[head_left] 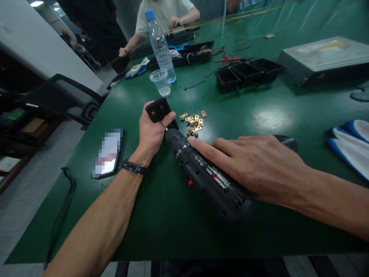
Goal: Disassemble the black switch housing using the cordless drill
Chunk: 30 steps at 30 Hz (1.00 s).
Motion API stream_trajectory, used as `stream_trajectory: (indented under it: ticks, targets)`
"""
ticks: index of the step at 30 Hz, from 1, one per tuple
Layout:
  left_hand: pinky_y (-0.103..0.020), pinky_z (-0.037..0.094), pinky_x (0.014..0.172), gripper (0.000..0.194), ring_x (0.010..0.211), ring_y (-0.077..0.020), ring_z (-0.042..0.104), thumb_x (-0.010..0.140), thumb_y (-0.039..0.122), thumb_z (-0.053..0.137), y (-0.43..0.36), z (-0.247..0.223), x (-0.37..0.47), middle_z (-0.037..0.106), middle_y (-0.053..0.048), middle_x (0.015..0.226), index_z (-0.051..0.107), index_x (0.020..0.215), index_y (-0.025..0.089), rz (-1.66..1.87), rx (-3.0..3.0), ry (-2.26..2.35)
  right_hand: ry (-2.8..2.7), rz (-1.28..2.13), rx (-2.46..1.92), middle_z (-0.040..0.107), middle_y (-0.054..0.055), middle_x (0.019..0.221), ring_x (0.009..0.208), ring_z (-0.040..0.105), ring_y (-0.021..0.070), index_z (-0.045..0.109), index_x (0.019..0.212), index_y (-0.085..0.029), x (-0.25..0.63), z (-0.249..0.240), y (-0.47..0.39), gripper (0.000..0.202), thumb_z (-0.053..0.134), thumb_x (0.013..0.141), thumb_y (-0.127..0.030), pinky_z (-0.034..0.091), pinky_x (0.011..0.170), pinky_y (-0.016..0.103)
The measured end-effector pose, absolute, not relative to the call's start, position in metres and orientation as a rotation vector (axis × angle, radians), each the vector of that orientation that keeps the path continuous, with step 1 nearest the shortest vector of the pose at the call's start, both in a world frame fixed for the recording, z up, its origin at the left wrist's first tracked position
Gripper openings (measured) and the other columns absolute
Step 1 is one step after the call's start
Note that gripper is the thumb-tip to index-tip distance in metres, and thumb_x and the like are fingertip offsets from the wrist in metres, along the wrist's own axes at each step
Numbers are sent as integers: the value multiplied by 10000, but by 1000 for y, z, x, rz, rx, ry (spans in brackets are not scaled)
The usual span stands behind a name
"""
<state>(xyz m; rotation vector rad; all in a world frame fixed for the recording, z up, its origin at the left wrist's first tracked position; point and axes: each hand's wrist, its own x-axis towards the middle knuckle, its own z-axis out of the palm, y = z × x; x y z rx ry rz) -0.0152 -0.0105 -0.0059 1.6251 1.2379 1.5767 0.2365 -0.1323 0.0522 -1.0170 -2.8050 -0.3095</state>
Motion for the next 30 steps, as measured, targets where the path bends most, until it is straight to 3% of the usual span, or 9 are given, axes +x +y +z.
stream_trajectory:
  ticks: [10, 17, 21, 23, 26, 30]
  targets:
    - [-304, 506, 739, 516, 829, -162, 631, 630, 446, 853, -13, -3, -14, 662, -5, 915, 559, 998, 235, 1569, 1627, 1253, -2767, -325, -998, 678, 79, 983, 679, 615, 194, 175, 1546, -179, 235, 46, -132, 707, 492, 915, -153, 274, 545, 297]
    - [-283, 494, 693, 494, 776, -146, 589, 613, 435, 863, -8, -6, -15, 632, 6, 867, 562, 941, 222, 1639, 1553, 1270, -2621, -291, -976, 698, 138, 1084, 755, 661, 234, 325, 1465, -99, 244, 49, -130, 670, 528, 828, -147, 416, 604, 313]
    - [-271, 470, 680, 447, 742, -130, 555, 625, 399, 859, -12, -4, -11, 601, 17, 827, 554, 893, 212, 1651, 1541, 1210, -2517, -106, -979, 708, 119, 1125, 760, 712, 269, 280, 1505, -204, 248, 58, -137, 698, 490, 845, -127, 528, 589, 359]
    - [-270, 460, 682, 427, 737, -126, 545, 641, 381, 848, -13, -3, -9, 591, 19, 815, 551, 894, 208, 1629, 1542, 1145, -2477, 154, -988, 653, 125, 1275, 960, 714, 300, 232, 1541, -259, 248, 65, -142, 721, 471, 872, -130, 599, 677, 398]
    - [-265, 445, 678, 413, 726, -118, 527, 637, 339, 847, -13, -1, -8, 577, 22, 798, 549, 885, 198, 1618, 1529, 1062, -2391, 416, -1150, 572, 72, 1409, 1154, 641, 328, 278, 1531, -325, 245, 75, -147, 751, 548, 850, -160, 604, 855, 461]
    - [-269, 444, 682, 403, 714, -113, 517, 621, 295, 851, -12, -1, -6, 569, 23, 784, 534, 846, 188, 1627, 1478, 1000, -2382, 469, -1257, 589, 24, 1393, 1171, 632, 321, 326, 1496, -373, 235, 86, -150, 771, 662, 814, -240, 605, 873, 446]
